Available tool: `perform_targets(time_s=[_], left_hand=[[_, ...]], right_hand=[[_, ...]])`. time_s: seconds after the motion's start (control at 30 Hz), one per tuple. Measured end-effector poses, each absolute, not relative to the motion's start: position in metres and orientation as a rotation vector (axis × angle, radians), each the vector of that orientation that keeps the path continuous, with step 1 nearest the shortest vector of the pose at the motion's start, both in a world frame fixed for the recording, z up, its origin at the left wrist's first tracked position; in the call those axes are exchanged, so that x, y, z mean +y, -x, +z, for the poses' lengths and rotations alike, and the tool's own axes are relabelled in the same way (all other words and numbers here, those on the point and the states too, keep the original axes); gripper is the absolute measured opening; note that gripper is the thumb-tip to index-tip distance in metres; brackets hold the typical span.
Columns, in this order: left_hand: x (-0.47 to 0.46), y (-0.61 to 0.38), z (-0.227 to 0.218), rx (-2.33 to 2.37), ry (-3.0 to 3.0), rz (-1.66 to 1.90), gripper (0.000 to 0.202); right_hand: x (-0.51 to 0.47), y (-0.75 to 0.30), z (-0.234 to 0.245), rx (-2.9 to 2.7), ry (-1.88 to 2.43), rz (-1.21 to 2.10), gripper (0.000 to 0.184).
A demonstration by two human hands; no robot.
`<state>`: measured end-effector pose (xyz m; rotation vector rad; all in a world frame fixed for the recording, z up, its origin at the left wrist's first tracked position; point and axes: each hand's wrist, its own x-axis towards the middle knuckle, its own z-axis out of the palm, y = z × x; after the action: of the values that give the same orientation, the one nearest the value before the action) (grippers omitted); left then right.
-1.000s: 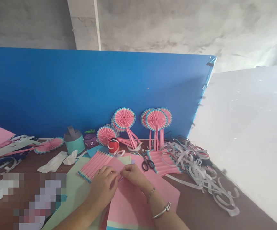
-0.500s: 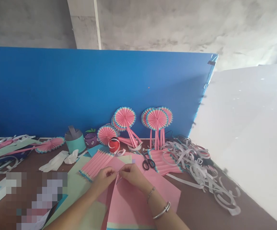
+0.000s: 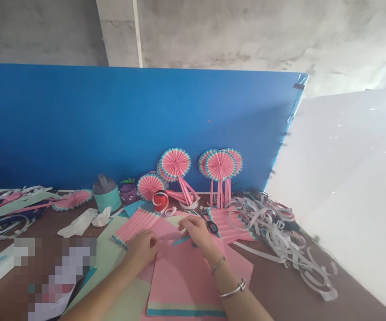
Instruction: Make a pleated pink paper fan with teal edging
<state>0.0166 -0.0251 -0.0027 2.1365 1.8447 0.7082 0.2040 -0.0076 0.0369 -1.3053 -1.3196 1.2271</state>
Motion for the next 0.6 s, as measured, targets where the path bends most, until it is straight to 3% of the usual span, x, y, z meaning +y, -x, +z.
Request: perform_targets(time_s=[0.2,0.33,0.47,0.6], left_hand=[[-0.028,-0.018,0.002,1.875,-2.237,0.586,0.015],[-0.028,-0.018,0.003,1.912,-2.280,0.539,0.016],[-0.029,-0.018,0.005,1.917,-2.250,0.583,0.012],[-0.029,-0.018,0.005,1.830,-2.089,0.702,0.012]], right_hand=[[0.002,-0.221,0.032,-1.296,1.298,1.154,0.027],[0.012,-0.247,0.035,-0.824,1.181,0.806,0.023],[0.017,-0.269,0.045,-0.691,1.129,0.617,0.025],[0.014,-0.254,0.042,-0.794,1.144,0.649,0.018]])
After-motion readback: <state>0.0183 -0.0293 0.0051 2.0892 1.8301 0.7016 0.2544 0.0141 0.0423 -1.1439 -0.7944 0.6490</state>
